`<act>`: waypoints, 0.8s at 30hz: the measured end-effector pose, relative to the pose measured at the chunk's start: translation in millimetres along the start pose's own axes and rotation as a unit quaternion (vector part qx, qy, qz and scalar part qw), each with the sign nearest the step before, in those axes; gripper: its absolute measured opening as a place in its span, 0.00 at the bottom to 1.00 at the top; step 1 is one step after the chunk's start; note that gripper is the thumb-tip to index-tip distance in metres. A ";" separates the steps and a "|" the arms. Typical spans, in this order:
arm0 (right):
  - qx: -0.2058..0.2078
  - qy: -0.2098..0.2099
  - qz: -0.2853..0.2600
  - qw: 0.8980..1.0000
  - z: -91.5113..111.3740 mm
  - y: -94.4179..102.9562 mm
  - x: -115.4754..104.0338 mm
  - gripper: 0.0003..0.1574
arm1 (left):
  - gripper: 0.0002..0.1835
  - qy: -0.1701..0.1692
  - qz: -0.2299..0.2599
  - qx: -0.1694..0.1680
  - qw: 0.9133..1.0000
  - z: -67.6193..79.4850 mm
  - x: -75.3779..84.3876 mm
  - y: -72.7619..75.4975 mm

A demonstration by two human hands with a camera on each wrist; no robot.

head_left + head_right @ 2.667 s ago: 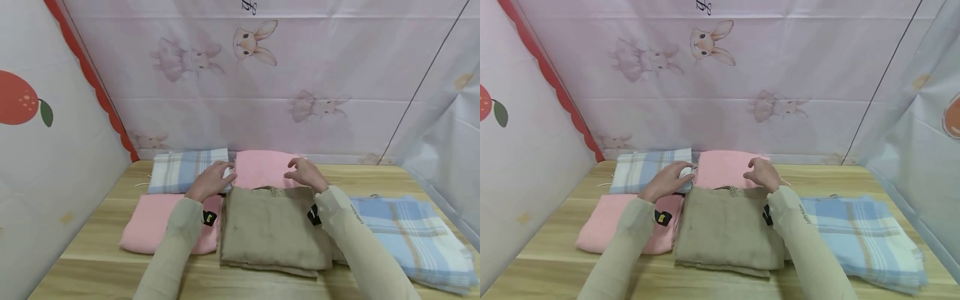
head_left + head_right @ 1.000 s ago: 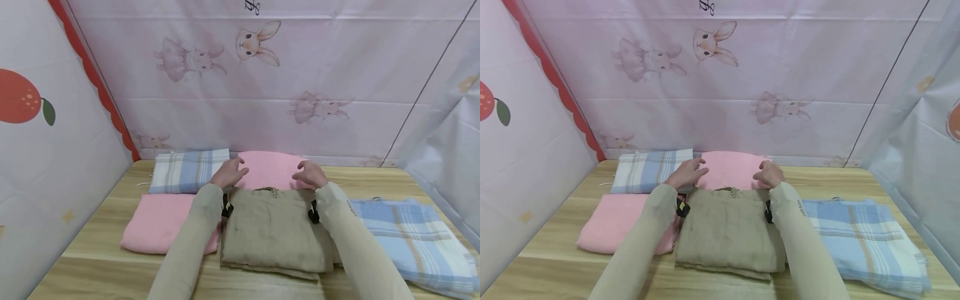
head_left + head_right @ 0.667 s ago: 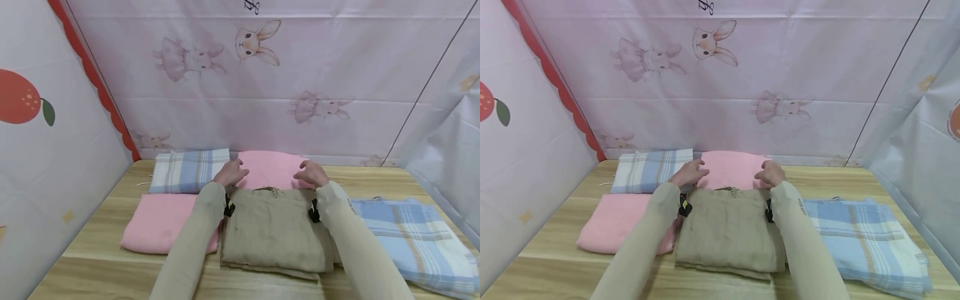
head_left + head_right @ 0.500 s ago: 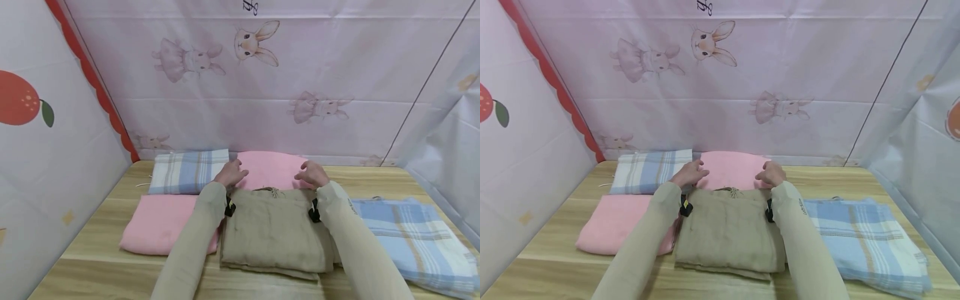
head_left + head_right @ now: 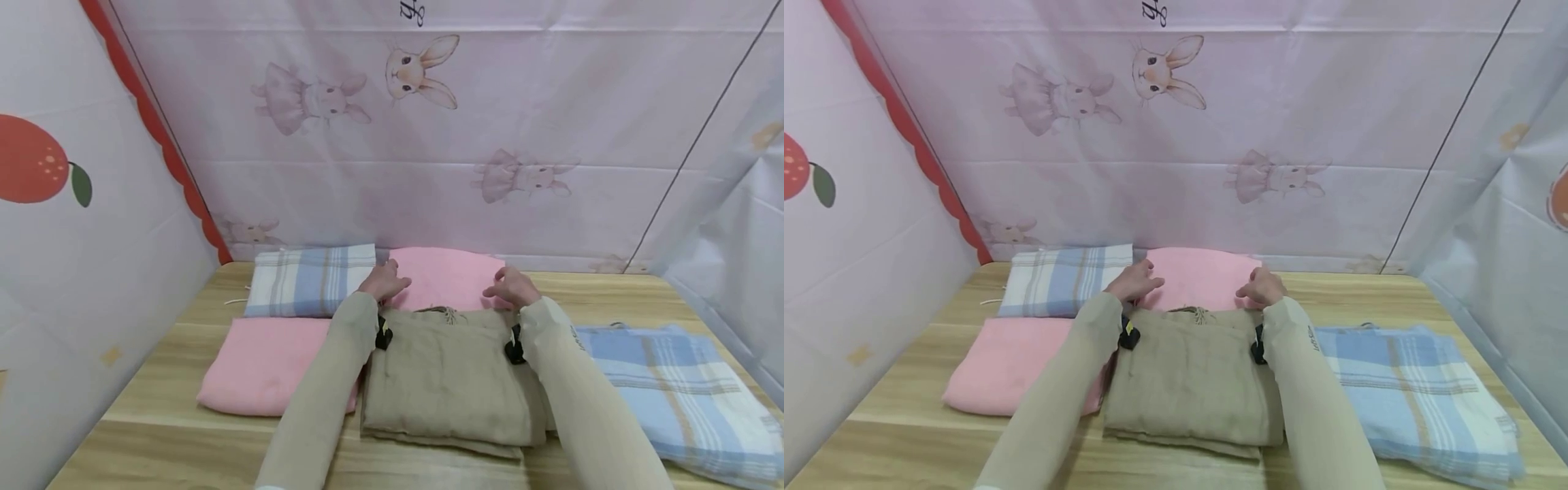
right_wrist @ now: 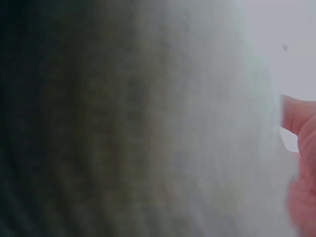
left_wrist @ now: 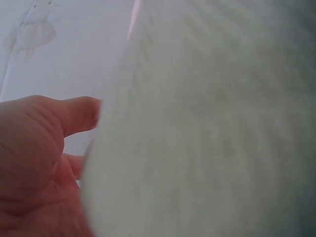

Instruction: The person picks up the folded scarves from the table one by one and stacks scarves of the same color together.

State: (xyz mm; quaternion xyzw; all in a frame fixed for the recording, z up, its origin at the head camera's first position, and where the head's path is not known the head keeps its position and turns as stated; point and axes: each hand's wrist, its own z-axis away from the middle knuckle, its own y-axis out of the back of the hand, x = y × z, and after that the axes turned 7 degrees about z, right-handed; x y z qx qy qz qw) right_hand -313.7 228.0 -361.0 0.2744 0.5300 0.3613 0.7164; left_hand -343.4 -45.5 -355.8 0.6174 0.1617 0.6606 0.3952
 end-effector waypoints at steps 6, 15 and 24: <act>-0.006 -0.005 -0.005 1.000 -2.4 -1.1 2.3 0.37 | 0.31 -0.002 0.004 -0.003 1.000 -8.2 -4.8 -5.5; -0.018 0.012 -0.021 1.000 -1.9 0.9 4.2 0.40 | 0.30 0.004 0.045 -0.008 0.999 -12.9 -2.5 -10.0; -0.031 0.015 -0.077 0.996 -4.6 -6.8 3.7 0.42 | 0.33 -0.006 0.114 -0.023 0.993 -16.7 -21.0 -13.2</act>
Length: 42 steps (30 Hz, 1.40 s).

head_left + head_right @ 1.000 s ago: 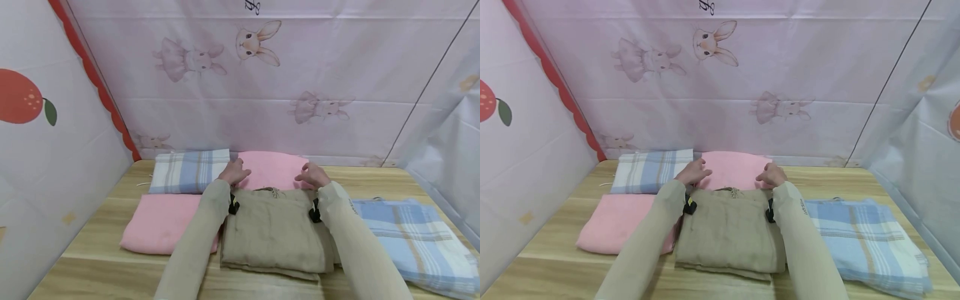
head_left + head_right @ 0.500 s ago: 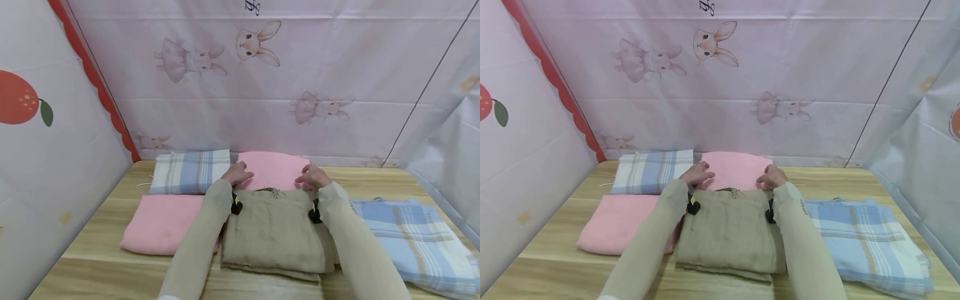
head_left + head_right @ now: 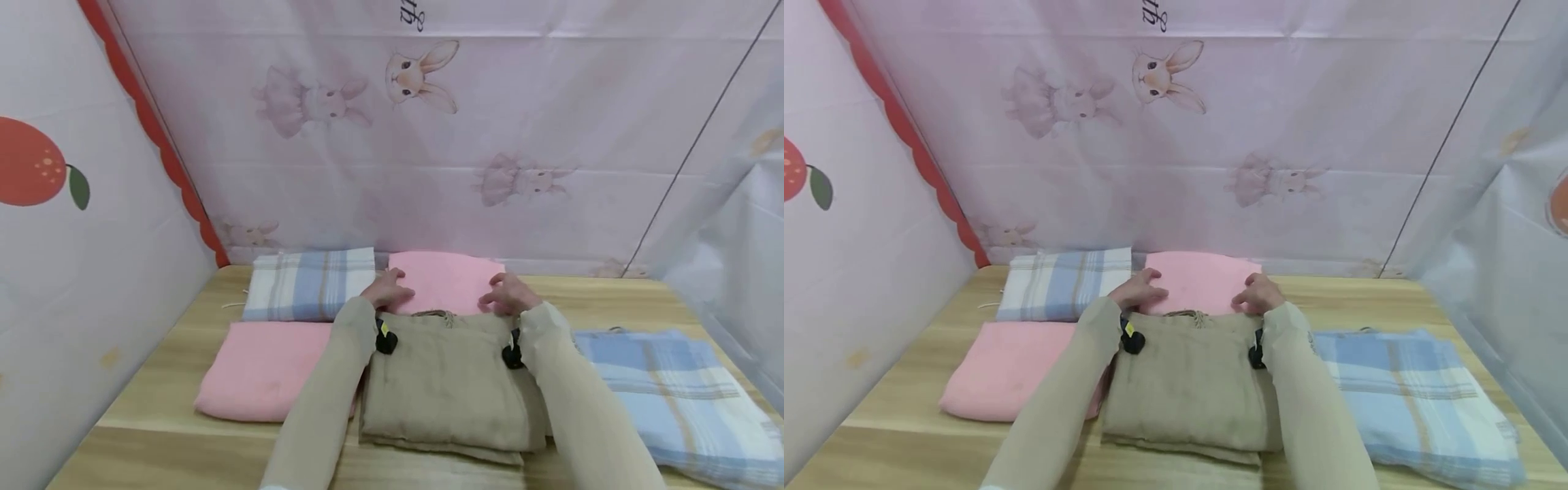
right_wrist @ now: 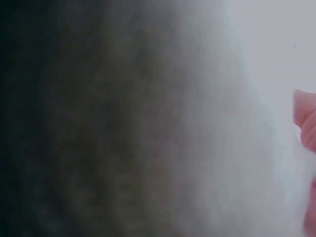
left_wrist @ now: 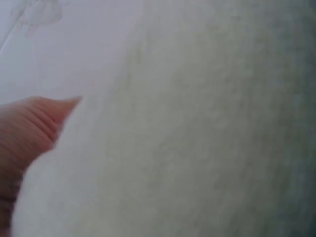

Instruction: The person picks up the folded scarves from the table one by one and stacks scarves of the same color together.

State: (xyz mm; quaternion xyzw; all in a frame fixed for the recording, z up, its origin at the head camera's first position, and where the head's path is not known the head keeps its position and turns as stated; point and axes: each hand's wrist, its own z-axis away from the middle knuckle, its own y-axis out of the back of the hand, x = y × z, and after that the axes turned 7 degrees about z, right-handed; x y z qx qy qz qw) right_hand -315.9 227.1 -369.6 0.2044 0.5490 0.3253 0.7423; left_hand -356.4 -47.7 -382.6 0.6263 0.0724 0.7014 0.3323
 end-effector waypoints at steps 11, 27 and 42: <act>0.009 -0.026 -0.031 0.999 -1.9 -1.8 2.1 0.42 | 0.33 -0.015 0.009 0.004 1.000 -3.1 -2.2 -6.0; 0.002 -0.006 -0.008 1.000 -6.0 -3.2 5.2 0.43 | 0.34 -0.003 0.007 0.005 1.000 -4.7 -2.5 -5.7; 0.009 -0.001 -0.011 1.000 1.9 -6.2 2.7 0.42 | 0.34 0.015 0.020 0.013 1.000 0.1 -0.4 -9.3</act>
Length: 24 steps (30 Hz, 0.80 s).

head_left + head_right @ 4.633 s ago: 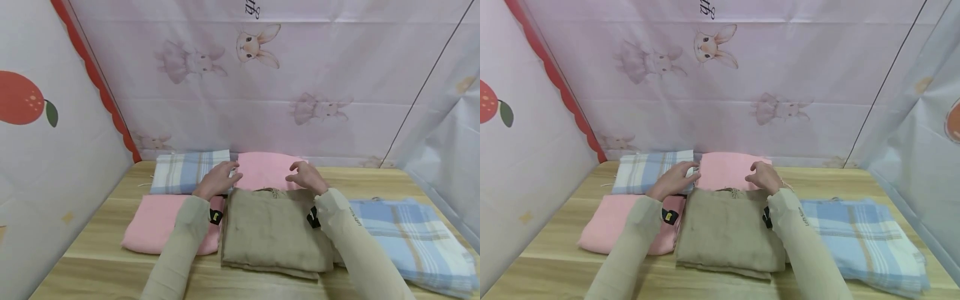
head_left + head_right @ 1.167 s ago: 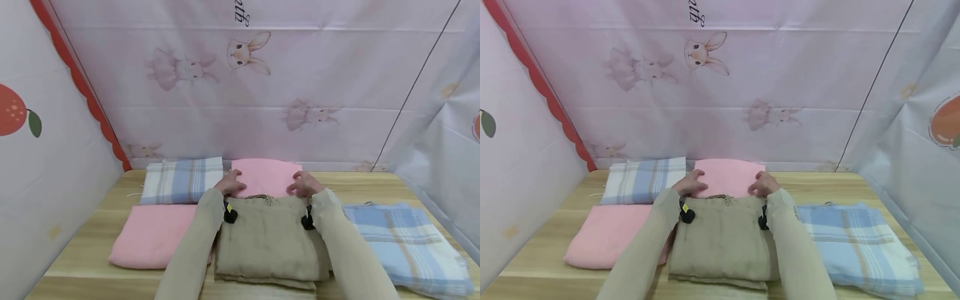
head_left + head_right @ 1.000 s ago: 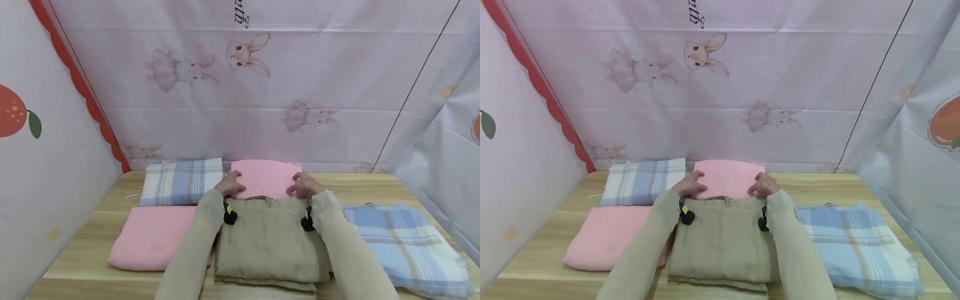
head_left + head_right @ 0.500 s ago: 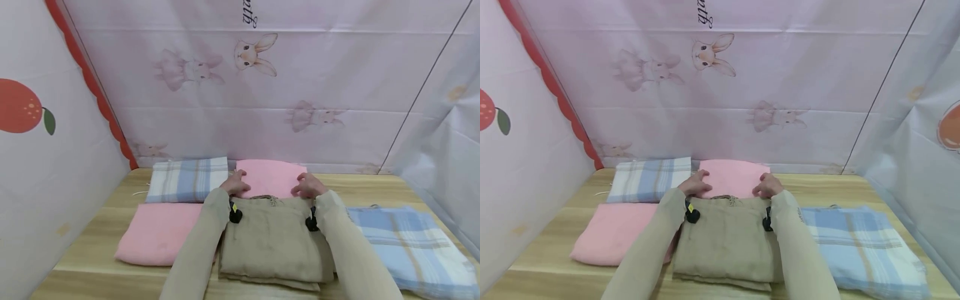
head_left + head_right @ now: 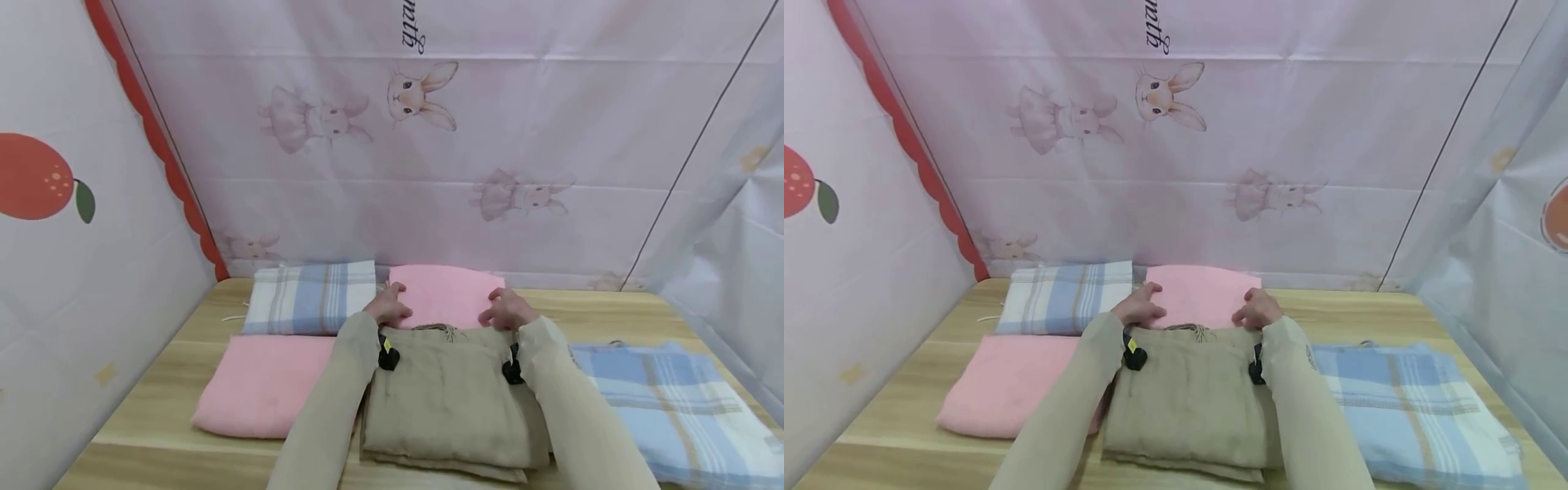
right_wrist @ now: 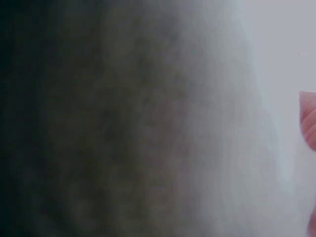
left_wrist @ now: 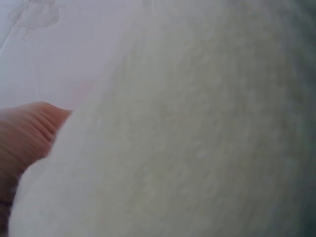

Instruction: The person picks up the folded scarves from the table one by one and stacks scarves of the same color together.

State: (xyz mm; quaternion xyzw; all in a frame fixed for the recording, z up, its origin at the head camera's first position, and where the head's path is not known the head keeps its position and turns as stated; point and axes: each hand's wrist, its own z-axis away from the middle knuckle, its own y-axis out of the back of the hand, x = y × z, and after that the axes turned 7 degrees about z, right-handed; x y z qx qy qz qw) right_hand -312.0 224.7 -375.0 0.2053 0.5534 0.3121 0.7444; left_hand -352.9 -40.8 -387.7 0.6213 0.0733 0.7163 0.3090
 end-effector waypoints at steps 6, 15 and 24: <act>-0.005 -0.005 0.002 1.000 2.0 -4.1 4.4 0.42 | 0.33 -0.020 -0.018 -0.001 1.000 6.8 -4.6 -2.5; 0.004 -0.002 0.021 1.000 2.6 0.3 -2.0 0.40 | 0.33 -0.008 -0.005 0.002 1.000 0.5 -0.4 -0.9; 0.006 0.000 -0.004 1.000 2.3 0.0 -2.6 0.39 | 0.33 -0.009 -0.009 0.003 1.000 1.6 0.9 1.0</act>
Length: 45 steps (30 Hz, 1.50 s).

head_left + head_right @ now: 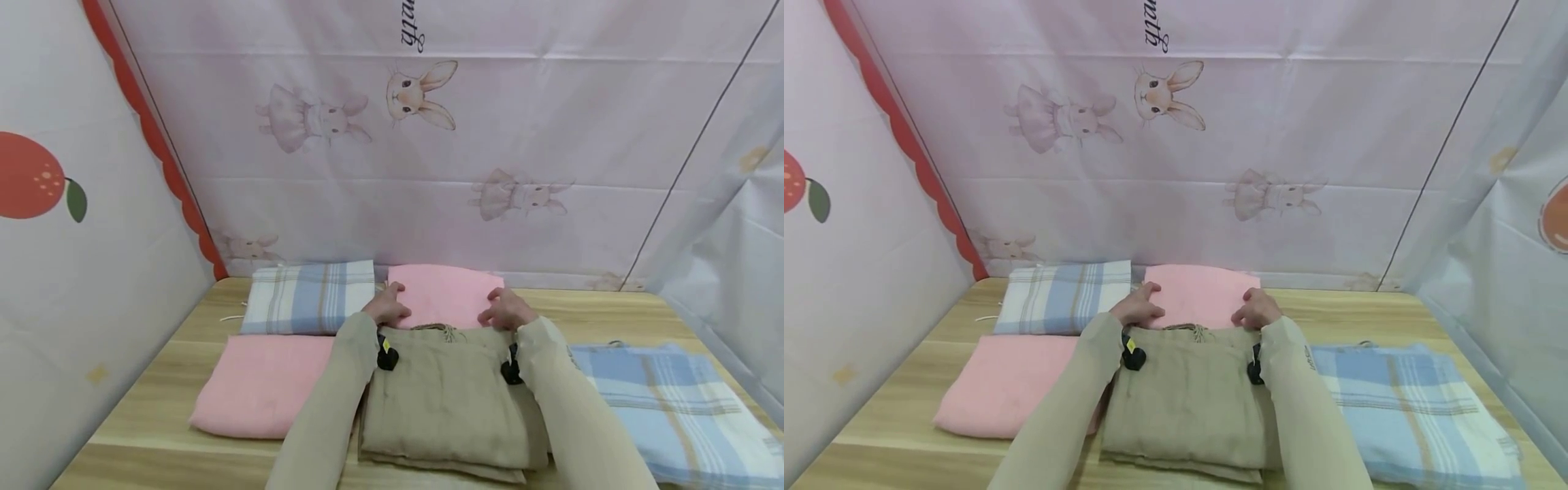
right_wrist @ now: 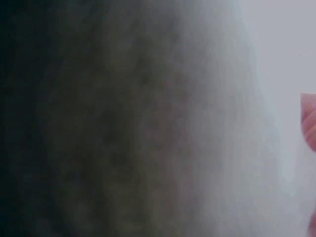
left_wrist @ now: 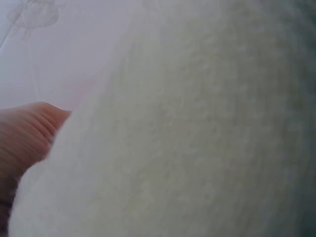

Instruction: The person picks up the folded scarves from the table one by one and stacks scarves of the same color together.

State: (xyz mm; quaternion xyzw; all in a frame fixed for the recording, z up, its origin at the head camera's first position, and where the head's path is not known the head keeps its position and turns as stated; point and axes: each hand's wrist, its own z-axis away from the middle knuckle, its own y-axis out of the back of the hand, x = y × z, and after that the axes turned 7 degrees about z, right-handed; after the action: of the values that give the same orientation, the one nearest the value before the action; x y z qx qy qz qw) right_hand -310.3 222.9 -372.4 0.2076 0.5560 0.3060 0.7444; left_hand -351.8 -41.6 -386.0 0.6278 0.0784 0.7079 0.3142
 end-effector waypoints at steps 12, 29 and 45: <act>-0.005 -0.009 0.008 1.000 -11.4 -1.4 1.2 0.37 | 0.33 0.005 -0.008 0.005 1.000 -0.5 -2.2 2.1; -0.009 0.006 -0.002 1.000 -13.0 -1.4 2.3 0.43 | 0.35 0.006 0.017 -0.006 1.000 -5.2 -6.9 4.3; -0.014 0.037 -0.050 0.998 -14.4 5.4 13.3 0.39 | 0.30 -0.029 0.054 -0.024 0.998 -2.9 -4.4 1.5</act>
State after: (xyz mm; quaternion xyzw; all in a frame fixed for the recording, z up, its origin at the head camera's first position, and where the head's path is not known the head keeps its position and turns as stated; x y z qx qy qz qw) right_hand -322.7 235.5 -382.5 0.1580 0.5884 0.2837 0.7405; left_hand -355.0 -44.4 -389.5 0.6440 0.0181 0.7067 0.2924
